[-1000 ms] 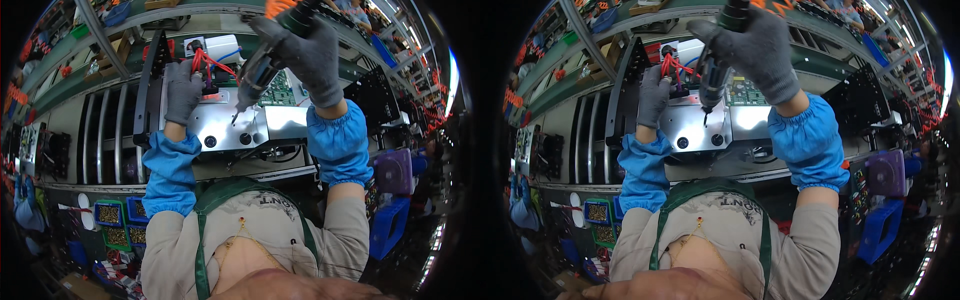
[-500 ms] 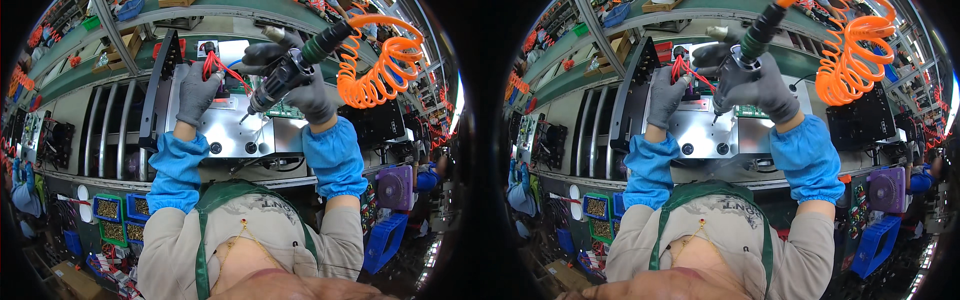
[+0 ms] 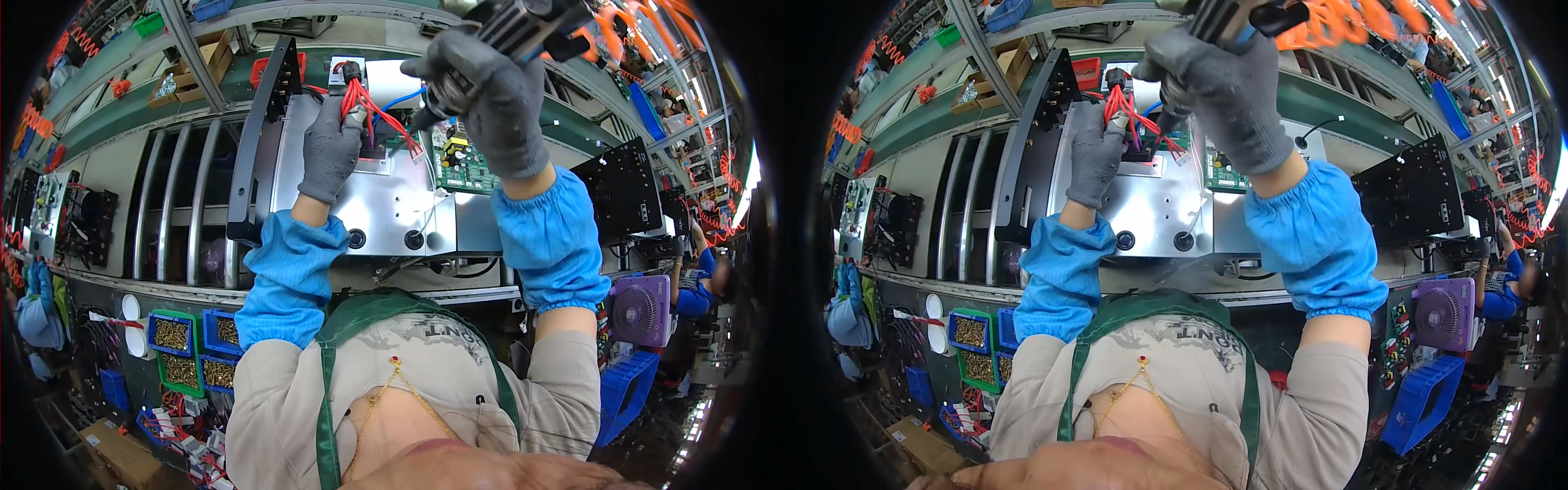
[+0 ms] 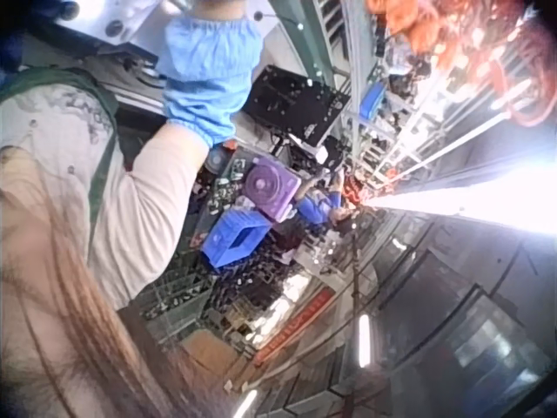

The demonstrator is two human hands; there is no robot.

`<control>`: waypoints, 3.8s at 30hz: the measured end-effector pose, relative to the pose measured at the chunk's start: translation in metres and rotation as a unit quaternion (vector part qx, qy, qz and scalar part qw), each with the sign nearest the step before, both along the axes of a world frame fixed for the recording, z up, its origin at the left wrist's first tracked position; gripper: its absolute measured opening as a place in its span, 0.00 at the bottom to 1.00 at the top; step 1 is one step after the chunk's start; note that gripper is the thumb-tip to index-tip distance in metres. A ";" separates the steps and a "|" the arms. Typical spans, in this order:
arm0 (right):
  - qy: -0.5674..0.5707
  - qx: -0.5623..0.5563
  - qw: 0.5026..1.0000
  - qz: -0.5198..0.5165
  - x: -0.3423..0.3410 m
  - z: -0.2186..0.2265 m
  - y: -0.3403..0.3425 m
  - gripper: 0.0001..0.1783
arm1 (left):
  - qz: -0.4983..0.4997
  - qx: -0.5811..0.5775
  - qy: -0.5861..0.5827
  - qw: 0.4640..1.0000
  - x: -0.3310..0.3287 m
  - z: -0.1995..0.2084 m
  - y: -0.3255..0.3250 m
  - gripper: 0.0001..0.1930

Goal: The person retrieves small electronic components with wires from a cardboard box and places them on a workbench. They then use a red-handled tool to strip wire insulation and a power drill to fasten screws, assembling the components onto a metal chassis with a circuit board.

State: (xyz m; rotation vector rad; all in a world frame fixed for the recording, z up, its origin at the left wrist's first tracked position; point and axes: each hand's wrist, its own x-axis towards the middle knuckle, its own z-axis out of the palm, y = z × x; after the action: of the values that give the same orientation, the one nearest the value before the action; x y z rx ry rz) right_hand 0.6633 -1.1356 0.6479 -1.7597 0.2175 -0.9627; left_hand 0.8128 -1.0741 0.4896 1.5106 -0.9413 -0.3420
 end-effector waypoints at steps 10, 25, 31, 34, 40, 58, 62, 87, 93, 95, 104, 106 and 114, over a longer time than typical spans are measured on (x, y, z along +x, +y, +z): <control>-0.011 0.103 0.995 0.000 0.015 -0.032 -0.021 0.09 | -0.003 -0.042 -0.001 0.999 -0.009 -0.004 0.000 0.13; -0.043 0.054 0.997 -0.025 0.019 -0.043 -0.025 0.10 | 0.002 -0.059 -0.009 0.998 -0.010 -0.008 -0.002 0.12; 0.009 0.029 0.999 -0.031 0.018 -0.043 -0.026 0.11 | -0.017 -0.048 -0.015 0.999 -0.008 -0.012 -0.001 0.11; -0.032 0.055 0.998 0.002 0.023 -0.050 -0.023 0.09 | -0.011 -0.037 -0.044 0.998 -0.014 -0.007 0.002 0.11; 0.022 -0.062 0.995 -0.079 0.027 -0.063 -0.033 0.13 | -0.015 -0.029 -0.117 0.993 -0.014 -0.011 0.004 0.10; 0.071 -0.091 0.991 -0.064 0.031 -0.056 -0.029 0.21 | -0.008 -0.004 -0.099 0.995 -0.007 -0.019 0.004 0.13; -0.041 -0.092 0.993 -0.060 0.031 -0.058 -0.029 0.15 | -0.017 -0.026 -0.050 0.998 -0.010 -0.015 0.000 0.12; 0.049 0.011 0.998 -0.047 0.040 -0.060 -0.041 0.24 | 0.002 -0.008 -0.076 0.997 -0.011 -0.013 0.000 0.12; 0.044 -0.074 0.993 -0.078 0.043 -0.067 -0.040 0.21 | 0.027 0.025 -0.125 0.991 -0.013 -0.013 0.002 0.13; -0.051 0.017 0.998 0.020 0.039 -0.054 -0.030 0.23 | 0.043 0.020 -0.161 0.986 -0.013 -0.016 0.004 0.14; 0.015 0.065 0.998 0.004 0.042 -0.057 -0.030 0.18 | -0.026 0.025 -0.062 0.997 -0.015 -0.005 0.009 0.13; 0.000 0.034 0.999 -0.028 0.044 -0.060 -0.030 0.16 | -0.029 0.012 -0.042 0.999 -0.014 -0.008 0.007 0.13; 0.077 0.088 0.993 0.022 0.038 -0.069 -0.039 0.14 | 0.014 0.018 -0.129 0.991 -0.009 -0.007 0.015 0.16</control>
State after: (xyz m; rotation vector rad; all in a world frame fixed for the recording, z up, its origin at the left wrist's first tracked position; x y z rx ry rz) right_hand 0.7014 -1.1743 0.5786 -1.6691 0.3501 -0.7525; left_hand 0.8040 -1.0588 0.4825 1.6266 -1.1194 -0.1455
